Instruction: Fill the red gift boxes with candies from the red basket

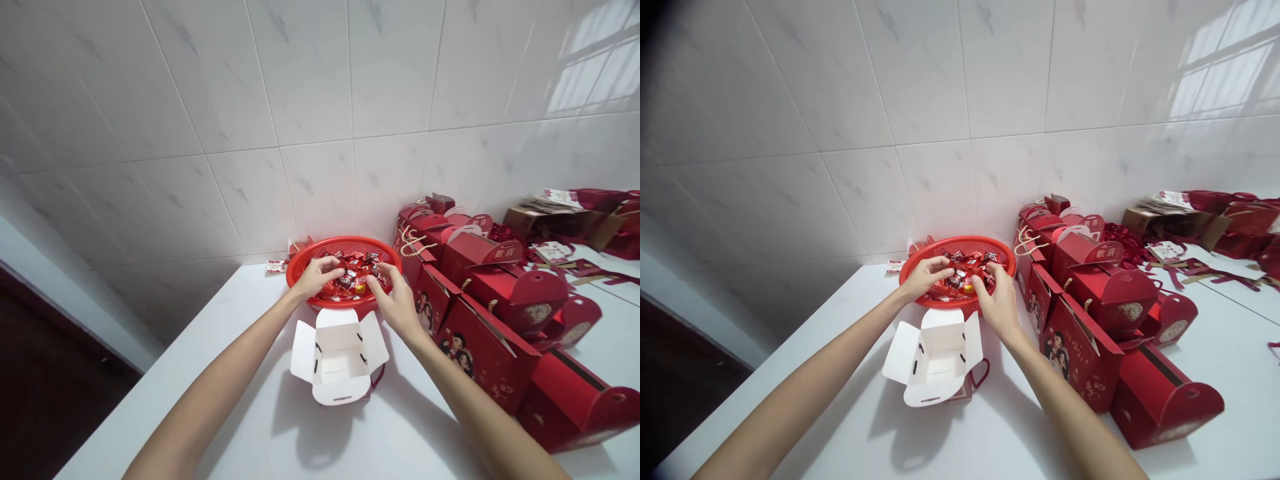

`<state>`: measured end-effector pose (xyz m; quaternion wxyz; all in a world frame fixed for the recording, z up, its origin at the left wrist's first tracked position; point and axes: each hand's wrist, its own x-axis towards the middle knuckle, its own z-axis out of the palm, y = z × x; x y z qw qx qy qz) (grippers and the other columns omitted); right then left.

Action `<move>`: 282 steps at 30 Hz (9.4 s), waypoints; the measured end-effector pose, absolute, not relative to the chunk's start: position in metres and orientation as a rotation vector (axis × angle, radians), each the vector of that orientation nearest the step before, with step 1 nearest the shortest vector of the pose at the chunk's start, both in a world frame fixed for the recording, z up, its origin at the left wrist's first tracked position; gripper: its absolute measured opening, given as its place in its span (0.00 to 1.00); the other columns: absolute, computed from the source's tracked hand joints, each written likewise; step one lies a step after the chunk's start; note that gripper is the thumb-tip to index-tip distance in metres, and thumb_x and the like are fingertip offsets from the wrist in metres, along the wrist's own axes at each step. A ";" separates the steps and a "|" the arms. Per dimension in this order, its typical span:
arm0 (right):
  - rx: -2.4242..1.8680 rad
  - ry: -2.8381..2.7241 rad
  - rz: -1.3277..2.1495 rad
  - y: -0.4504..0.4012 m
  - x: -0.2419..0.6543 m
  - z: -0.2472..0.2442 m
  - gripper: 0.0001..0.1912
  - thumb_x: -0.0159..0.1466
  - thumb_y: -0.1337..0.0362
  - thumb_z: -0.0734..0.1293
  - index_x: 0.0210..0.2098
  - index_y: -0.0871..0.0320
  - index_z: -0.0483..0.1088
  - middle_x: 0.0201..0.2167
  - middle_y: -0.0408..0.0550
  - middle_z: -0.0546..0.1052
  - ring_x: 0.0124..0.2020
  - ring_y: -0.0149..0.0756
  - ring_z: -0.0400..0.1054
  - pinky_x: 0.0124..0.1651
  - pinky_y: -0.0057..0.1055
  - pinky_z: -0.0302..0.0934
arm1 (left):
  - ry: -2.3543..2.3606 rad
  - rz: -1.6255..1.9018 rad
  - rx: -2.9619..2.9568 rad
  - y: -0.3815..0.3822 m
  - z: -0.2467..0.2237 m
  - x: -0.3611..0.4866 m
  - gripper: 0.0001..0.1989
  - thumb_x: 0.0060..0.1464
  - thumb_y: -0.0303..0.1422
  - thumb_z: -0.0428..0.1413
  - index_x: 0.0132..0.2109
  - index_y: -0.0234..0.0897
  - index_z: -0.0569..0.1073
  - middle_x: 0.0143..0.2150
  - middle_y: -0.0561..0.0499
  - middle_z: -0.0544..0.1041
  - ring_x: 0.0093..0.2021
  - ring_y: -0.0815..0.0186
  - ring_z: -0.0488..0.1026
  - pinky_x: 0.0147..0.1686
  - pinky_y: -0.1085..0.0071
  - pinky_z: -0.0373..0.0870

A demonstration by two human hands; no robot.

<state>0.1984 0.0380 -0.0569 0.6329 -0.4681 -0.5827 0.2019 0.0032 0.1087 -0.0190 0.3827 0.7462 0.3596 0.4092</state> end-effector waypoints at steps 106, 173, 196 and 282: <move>-0.642 -0.727 1.008 0.020 0.216 -0.056 0.11 0.49 0.60 0.75 0.32 0.53 0.74 0.32 0.40 0.79 0.33 0.34 0.74 0.40 0.34 0.73 | 1.153 0.960 1.254 0.114 -0.016 0.030 0.19 0.46 0.21 0.54 0.46 0.37 0.75 0.30 0.52 0.77 0.30 0.65 0.76 0.34 0.71 0.73; -0.521 -2.181 0.453 -0.016 0.207 -0.041 0.15 0.67 0.73 0.61 0.44 0.53 0.77 0.43 0.49 0.82 0.44 0.40 0.75 0.49 0.39 0.68 | 1.015 0.507 2.430 -0.008 -0.005 -0.049 0.20 0.51 0.20 0.49 0.48 0.37 0.76 0.49 0.46 0.77 0.48 0.60 0.74 0.49 0.60 0.72; -0.791 -1.971 0.549 -0.025 0.197 -0.048 0.07 0.67 0.67 0.65 0.41 0.54 0.76 0.45 0.49 0.79 0.48 0.41 0.73 0.50 0.36 0.65 | 0.975 0.675 2.401 -0.017 -0.003 -0.043 0.24 0.53 0.20 0.51 0.56 0.38 0.71 0.53 0.46 0.78 0.52 0.61 0.75 0.52 0.61 0.72; -0.744 -2.144 0.590 -0.077 0.211 -0.104 0.23 0.70 0.49 0.62 0.60 0.48 0.69 0.68 0.50 0.63 0.70 0.51 0.53 0.68 0.53 0.55 | 1.025 0.474 2.001 -0.022 -0.007 -0.036 0.13 0.48 0.28 0.57 0.43 0.34 0.76 0.40 0.50 0.78 0.38 0.61 0.73 0.34 0.71 0.66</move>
